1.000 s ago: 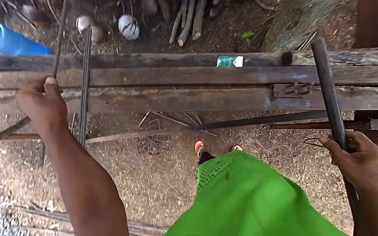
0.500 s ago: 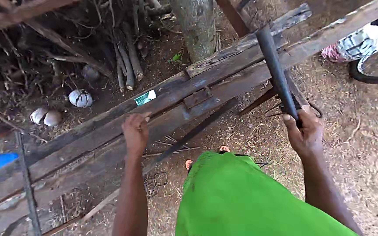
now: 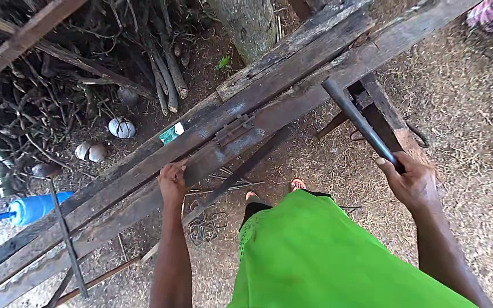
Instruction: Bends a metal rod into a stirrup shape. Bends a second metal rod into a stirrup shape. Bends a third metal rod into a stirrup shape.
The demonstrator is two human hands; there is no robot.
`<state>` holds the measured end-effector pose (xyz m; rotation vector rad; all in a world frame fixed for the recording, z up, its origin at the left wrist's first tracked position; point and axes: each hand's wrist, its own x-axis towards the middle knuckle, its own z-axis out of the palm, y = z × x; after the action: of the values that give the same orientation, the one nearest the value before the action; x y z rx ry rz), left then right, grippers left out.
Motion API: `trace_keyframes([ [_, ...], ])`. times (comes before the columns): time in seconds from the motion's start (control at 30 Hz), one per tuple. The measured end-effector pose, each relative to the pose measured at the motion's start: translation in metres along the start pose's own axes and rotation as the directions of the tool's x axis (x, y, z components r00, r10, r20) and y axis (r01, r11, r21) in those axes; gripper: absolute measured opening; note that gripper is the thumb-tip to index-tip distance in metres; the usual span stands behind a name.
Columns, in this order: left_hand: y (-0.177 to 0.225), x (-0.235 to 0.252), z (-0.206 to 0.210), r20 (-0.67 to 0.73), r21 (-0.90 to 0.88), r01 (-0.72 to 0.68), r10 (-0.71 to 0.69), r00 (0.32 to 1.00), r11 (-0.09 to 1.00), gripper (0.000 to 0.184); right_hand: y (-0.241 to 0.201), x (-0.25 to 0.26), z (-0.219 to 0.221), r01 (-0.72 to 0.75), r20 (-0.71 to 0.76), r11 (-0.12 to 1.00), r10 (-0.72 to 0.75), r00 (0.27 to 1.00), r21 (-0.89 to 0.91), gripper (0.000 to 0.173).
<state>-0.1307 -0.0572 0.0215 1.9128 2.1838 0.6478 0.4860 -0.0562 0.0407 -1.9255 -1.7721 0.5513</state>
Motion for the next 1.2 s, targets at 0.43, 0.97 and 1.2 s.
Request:
trace_keyframes([
  [0.43,-0.009,0.017,0.01,-0.039,-0.002,-0.096,0.096,0.995,0.995,0.029,-0.052,0.09,-0.019,0.275,0.084,0.887,-0.263,0.961,-0.371,0.068],
  [0.97,-0.006,0.013,0.008,-0.06,0.007,-0.129,0.129,0.99,0.992,0.028,-0.05,0.163,-0.008,0.511,0.34,0.762,-0.395,0.853,-0.398,0.063],
  [1.2,-0.008,0.013,0.008,-0.032,0.038,-0.113,0.114,0.993,0.993,0.028,-0.043,0.188,-0.006,0.597,0.394,0.713,-0.462,0.795,-0.369,0.064],
])
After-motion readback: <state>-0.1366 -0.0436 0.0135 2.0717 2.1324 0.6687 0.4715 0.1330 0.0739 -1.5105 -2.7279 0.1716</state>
